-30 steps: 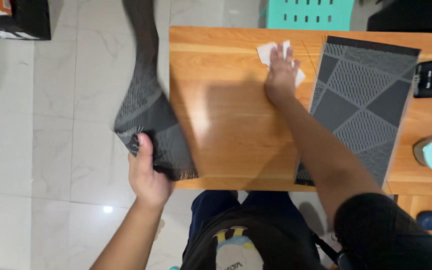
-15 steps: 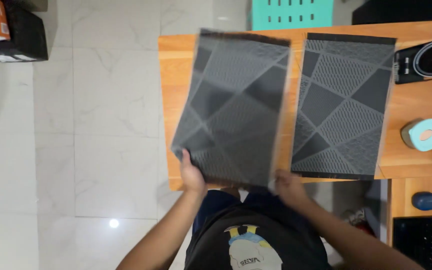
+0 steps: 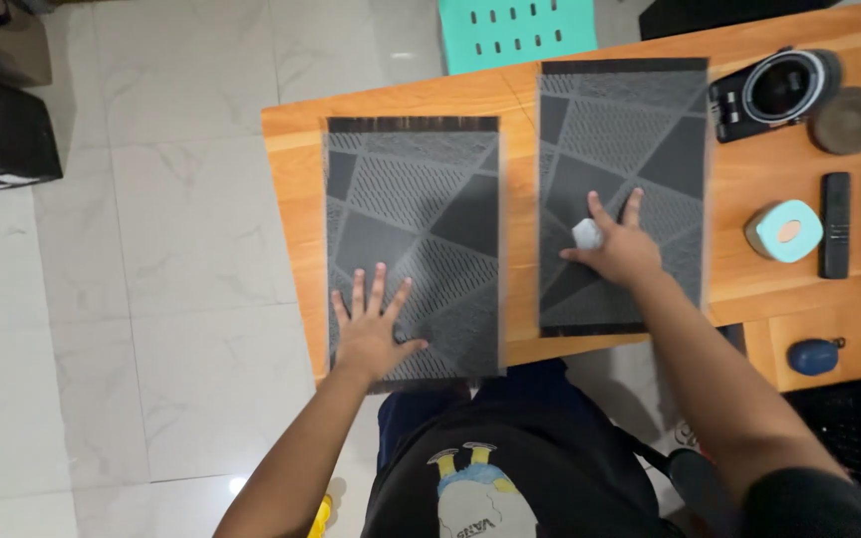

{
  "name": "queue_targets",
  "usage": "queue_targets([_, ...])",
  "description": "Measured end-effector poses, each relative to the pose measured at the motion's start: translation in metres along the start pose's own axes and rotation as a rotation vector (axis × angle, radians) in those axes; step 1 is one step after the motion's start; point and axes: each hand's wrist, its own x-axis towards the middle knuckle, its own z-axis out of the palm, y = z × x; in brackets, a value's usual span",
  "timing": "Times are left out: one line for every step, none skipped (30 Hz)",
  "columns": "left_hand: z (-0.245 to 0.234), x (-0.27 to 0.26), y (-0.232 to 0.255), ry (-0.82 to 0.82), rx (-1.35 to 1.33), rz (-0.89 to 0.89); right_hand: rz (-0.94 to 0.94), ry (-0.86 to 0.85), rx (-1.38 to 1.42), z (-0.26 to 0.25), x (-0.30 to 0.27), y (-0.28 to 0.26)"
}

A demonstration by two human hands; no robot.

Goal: Cleaning a desk by wiping objects and organizing items.

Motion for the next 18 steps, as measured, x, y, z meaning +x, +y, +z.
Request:
queue_targets([-0.003,0.005,0.001,0.000,0.005,0.011,0.011,0.003,0.004,0.007,0.002,-0.001])
queue_targets([-0.006,0.010,0.001,-0.055,0.006,-0.069,-0.024,0.002,0.053,0.014,0.004,-0.001])
queue_targets([-0.008,0.015,0.003,-0.109,0.008,-0.150,-0.060,0.001,0.102,0.022,0.005,-0.001])
queue_targets([-0.009,0.016,0.005,-0.108,0.012,-0.140,-0.051,0.005,0.105,0.023,0.000,-0.005])
queue_targets([-0.012,0.017,0.005,-0.106,0.006,-0.179,-0.097,-0.021,0.053,0.024,-0.004,-0.013])
queue_targets([-0.015,0.017,0.005,-0.103,0.000,-0.217,-0.142,-0.047,0.000,0.024,-0.007,-0.021])
queue_targets([-0.016,0.018,0.005,-0.098,0.003,-0.212,-0.138,-0.041,0.002,0.022,-0.010,-0.026])
queue_targets([-0.017,0.019,0.005,-0.103,0.013,-0.209,-0.137,-0.057,0.005,0.020,-0.013,-0.031])
queue_targets([-0.017,0.018,0.004,-0.110,0.023,-0.208,-0.137,-0.077,0.007,0.019,-0.016,-0.038])
queue_targets([-0.015,0.016,0.004,-0.109,0.026,-0.206,-0.135,-0.075,0.010,0.020,-0.016,-0.039])
queue_targets([-0.015,0.015,0.004,-0.119,0.035,-0.204,-0.125,-0.077,0.020,0.021,-0.015,-0.040])
queue_targets([-0.014,0.013,0.004,-0.129,0.044,-0.203,-0.115,-0.079,0.030,0.021,-0.014,-0.041])
queue_targets([-0.011,0.012,0.004,-0.125,0.048,-0.200,-0.112,-0.074,0.033,0.020,-0.015,-0.042])
queue_targets([-0.008,0.010,0.004,-0.128,0.052,-0.205,-0.110,-0.088,0.017,0.019,-0.016,-0.043])
queue_targets([-0.006,0.010,0.005,-0.133,0.058,-0.207,-0.104,-0.103,0.004,0.018,-0.017,-0.043])
queue_targets([-0.008,0.009,0.006,-0.129,0.065,-0.201,-0.099,-0.098,0.010,0.018,-0.017,-0.043])
queue_targets([-0.009,0.009,0.007,-0.129,0.065,-0.206,-0.109,-0.095,0.027,0.018,-0.017,-0.043])
queue_targets([-0.010,0.008,0.008,-0.129,0.066,-0.212,-0.119,-0.092,0.045,0.019,-0.017,-0.042])
